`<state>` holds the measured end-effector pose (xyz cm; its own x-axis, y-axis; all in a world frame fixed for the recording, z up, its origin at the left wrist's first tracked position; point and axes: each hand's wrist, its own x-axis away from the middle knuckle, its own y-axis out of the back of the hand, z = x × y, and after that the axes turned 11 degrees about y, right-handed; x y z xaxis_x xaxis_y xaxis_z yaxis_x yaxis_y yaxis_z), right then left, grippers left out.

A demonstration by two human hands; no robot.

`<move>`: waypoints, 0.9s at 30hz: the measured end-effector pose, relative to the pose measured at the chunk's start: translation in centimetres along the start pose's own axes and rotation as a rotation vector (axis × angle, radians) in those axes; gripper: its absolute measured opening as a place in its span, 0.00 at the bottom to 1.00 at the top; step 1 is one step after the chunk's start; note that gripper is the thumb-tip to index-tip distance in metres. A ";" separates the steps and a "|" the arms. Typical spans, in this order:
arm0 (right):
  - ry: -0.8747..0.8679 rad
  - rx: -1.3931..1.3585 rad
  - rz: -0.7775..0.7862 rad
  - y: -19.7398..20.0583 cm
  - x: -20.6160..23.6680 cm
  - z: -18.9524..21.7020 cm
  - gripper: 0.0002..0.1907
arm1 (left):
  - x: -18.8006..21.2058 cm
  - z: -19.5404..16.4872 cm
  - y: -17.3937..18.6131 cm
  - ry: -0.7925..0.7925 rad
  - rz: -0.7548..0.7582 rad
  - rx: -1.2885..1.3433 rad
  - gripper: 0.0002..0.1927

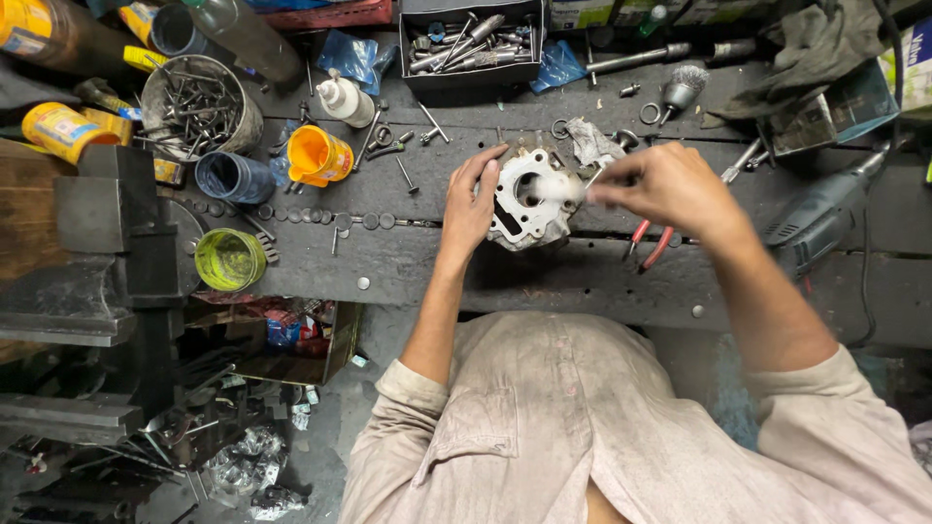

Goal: The person uses a hand file to smooth the inner bore of a small engine block, then switches to a rotary tool to continue deburring and smoothing the same area. The workpiece is repositioned several times to access different angles.

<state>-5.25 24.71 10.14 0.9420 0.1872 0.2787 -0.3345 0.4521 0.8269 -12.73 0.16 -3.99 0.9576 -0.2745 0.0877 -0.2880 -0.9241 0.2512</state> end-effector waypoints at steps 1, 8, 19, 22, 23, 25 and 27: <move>-0.040 -0.002 -0.051 -0.1 0.1 0.1 0.18 | -0.1 0.3 -0.3 0.025 -0.007 0.003 0.15; -0.098 -0.002 -0.529 -2.8 1.3 -1.6 0.17 | 1.0 1.9 -1.9 0.225 -0.260 0.370 0.26; -0.102 -1.029 -0.382 -8.1 5.9 -5.0 0.15 | 2.7 -2.4 0.9 0.346 -0.198 0.191 0.37; -0.023 -0.813 -0.345 -9.1 5.8 -4.4 0.18 | 1.9 -5.5 1.8 -0.083 -0.291 -0.285 0.32; 0.010 -0.756 -0.322 -9.5 5.8 -4.0 0.18 | 1.7 -6.4 2.0 -0.278 -0.315 -0.442 0.31; 0.150 -0.548 -0.413 -10.1 5.1 -2.9 0.16 | 0.5 -8.2 2.2 -0.152 -0.243 -0.508 0.30; 0.215 -0.400 -0.483 -10.4 3.9 -1.7 0.15 | -0.4 -9.2 2.0 -0.166 -0.249 -0.619 0.29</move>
<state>1.86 22.20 1.79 0.9758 0.0336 -0.2160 0.0999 0.8102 0.5776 -13.75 0.90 5.39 0.9711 -0.1563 -0.1804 0.0343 -0.6565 0.7535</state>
